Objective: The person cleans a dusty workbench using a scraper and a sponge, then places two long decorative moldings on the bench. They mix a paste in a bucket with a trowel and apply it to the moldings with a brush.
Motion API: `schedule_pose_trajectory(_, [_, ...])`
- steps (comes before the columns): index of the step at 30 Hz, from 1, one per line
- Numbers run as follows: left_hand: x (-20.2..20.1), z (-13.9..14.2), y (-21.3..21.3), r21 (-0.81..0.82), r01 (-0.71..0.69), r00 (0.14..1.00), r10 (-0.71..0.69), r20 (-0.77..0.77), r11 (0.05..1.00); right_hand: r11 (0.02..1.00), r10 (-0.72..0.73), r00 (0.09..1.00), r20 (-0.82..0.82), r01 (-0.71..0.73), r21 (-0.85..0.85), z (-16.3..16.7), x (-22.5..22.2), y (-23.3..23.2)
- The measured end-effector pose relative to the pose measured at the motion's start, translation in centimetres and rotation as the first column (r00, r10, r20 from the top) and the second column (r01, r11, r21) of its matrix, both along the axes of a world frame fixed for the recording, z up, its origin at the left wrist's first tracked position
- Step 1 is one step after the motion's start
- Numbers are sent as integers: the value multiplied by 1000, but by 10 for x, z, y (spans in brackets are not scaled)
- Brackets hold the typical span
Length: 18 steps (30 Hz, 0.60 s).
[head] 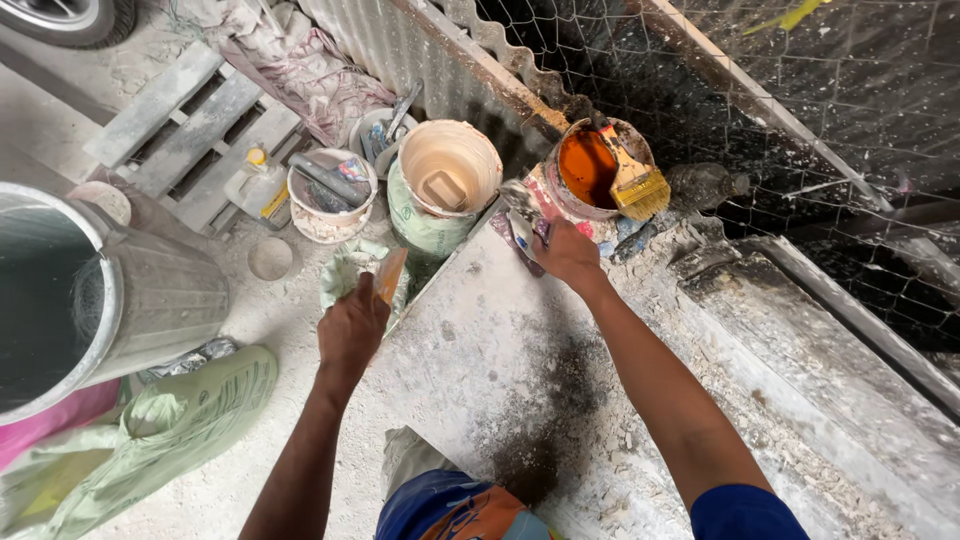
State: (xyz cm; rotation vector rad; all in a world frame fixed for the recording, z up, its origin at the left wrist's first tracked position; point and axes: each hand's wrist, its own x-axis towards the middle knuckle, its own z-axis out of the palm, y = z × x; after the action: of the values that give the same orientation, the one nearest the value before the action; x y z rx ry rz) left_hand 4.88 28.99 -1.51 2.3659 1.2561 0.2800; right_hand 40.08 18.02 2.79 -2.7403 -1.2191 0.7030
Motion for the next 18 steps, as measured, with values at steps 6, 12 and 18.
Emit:
schedule_pose_trajectory(6, [11, 29, -51, -125, -30, 992, 45, 121, 992, 984, -16, 983, 183, -17, 179, -14, 0, -47])
schedule_pose_trajectory(12, [15, 16, -71, -187, 53, 935, 17, 354, 981, 817, -143, 958, 248, -27, 576, -18, -11, -112])
schedule_pose_trajectory(18, [57, 1, -104, 110, 380, 815, -389, 430, 918, 710, -295, 943, 152, 110, 696, -48, -57, -282])
